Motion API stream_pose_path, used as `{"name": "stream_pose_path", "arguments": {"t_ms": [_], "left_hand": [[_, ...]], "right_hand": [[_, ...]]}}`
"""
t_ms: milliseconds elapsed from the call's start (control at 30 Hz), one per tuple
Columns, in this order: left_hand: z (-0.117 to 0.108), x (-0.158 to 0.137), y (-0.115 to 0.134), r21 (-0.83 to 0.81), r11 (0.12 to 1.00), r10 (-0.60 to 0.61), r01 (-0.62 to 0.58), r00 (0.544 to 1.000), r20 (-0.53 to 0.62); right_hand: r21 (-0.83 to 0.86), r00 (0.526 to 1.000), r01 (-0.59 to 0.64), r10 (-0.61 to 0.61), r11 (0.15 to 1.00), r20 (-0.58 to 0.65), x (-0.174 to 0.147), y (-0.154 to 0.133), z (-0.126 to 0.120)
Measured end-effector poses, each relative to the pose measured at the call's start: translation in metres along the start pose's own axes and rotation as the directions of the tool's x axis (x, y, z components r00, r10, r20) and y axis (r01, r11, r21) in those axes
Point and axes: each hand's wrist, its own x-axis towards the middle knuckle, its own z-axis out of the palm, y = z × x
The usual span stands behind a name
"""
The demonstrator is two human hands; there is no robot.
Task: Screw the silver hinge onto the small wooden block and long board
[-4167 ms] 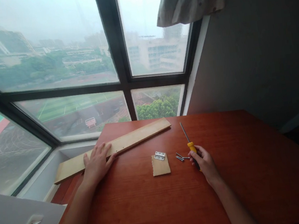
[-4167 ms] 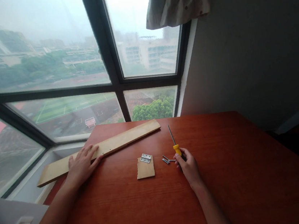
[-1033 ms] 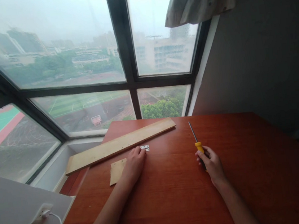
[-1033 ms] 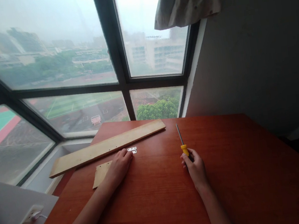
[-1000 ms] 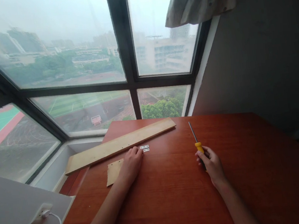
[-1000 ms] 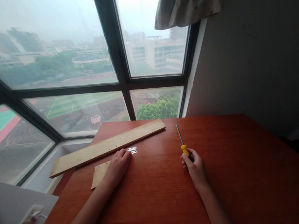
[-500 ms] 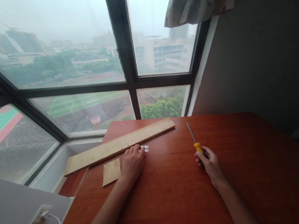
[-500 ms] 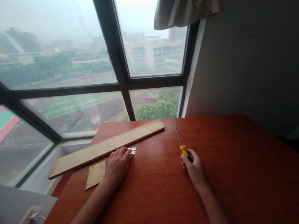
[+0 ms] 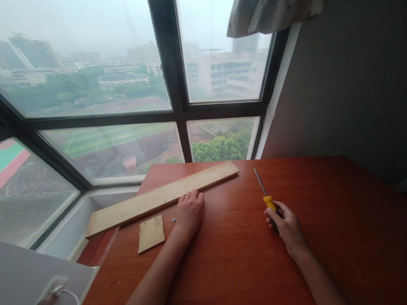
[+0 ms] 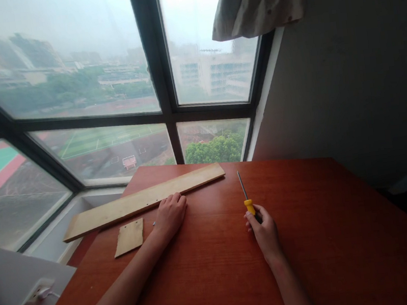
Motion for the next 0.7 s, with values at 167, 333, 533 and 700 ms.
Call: {"name": "stream_pose_path", "arguments": {"t_ms": [167, 333, 533, 700], "left_hand": [[-0.008, -0.021, -0.022, 0.059, 0.997, -0.041, 0.041, 0.999, 0.0], [-0.012, -0.033, -0.04, 0.113, 0.991, -0.079, 0.077, 0.997, 0.007], [-0.01, -0.036, -0.047, 0.102, 0.99, -0.091, 0.094, 0.995, -0.027], [-0.009, -0.036, -0.052, 0.121, 0.99, -0.068, 0.072, 0.997, -0.042]], "right_hand": [[-0.003, 1.0, -0.006, 0.006, 1.0, 0.009, -0.001, 0.0, 0.0], [-0.021, 1.0, 0.014, -0.014, 1.0, 0.015, -0.001, 0.001, 0.001], [-0.072, 0.998, 0.039, -0.035, 0.997, 0.045, 0.001, 0.004, 0.001], [-0.118, 0.995, 0.072, -0.064, 0.99, 0.07, -0.002, 0.005, 0.004]]}}
